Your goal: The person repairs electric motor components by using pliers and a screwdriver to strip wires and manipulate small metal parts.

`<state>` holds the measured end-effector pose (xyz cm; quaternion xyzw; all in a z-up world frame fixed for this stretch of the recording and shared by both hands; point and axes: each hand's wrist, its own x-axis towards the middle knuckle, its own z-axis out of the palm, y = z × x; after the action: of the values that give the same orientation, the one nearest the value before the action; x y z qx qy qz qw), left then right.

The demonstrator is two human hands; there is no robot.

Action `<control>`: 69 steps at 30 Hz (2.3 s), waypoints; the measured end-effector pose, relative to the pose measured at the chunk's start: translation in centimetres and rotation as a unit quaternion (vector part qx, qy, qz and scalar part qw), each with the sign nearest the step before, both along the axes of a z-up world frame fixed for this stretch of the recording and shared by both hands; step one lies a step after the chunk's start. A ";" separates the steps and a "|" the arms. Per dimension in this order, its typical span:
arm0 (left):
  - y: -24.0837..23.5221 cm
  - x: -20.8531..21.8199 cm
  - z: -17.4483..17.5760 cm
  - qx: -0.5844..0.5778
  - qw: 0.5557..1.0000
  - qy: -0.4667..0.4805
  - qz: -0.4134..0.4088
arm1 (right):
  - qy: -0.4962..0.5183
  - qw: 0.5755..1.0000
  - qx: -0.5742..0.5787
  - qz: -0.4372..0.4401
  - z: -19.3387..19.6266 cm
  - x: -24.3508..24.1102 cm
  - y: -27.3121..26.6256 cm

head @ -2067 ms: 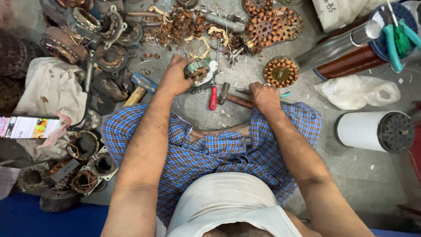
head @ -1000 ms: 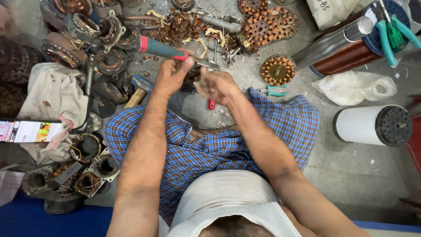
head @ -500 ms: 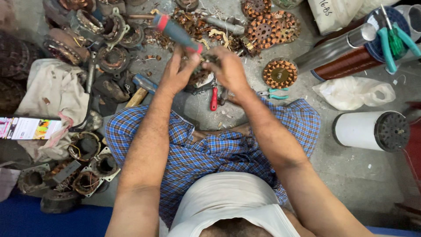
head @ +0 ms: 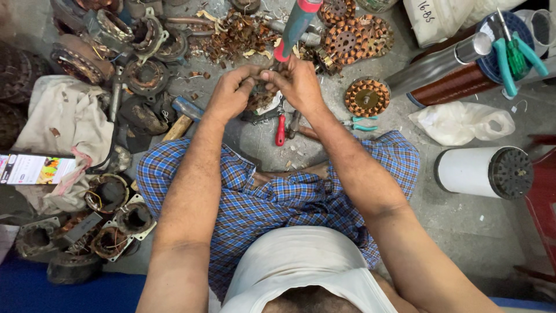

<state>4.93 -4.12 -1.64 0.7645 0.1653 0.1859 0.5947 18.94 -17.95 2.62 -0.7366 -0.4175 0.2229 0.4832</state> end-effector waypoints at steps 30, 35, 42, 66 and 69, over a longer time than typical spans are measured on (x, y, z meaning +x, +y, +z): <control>0.5 1.0 -0.2 0.200 0.973 0.105 -0.042 | -0.309 0.947 0.024 0.086 0.4 0.1 1.0; 0.0 1.0 -1.5 0.269 0.962 0.034 -0.021 | -0.208 0.977 -0.026 0.049 0.1 -0.3 -0.7; 0.0 0.4 -0.4 0.220 0.973 0.063 0.031 | -0.297 0.926 -0.223 0.064 -3.7 2.0 -11.1; -1.7 1.0 -1.5 0.262 0.963 0.041 0.041 | -0.252 0.963 -0.030 -0.093 0.0 0.2 -14.7; -2.0 1.2 -1.8 0.255 0.965 0.049 0.044 | -0.184 0.977 0.045 -0.103 7.2 0.2 -14.5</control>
<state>6.12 -6.09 -3.42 0.8908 0.1750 0.2104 0.3627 19.15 -32.47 9.84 -0.7814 -0.4309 0.0139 0.4512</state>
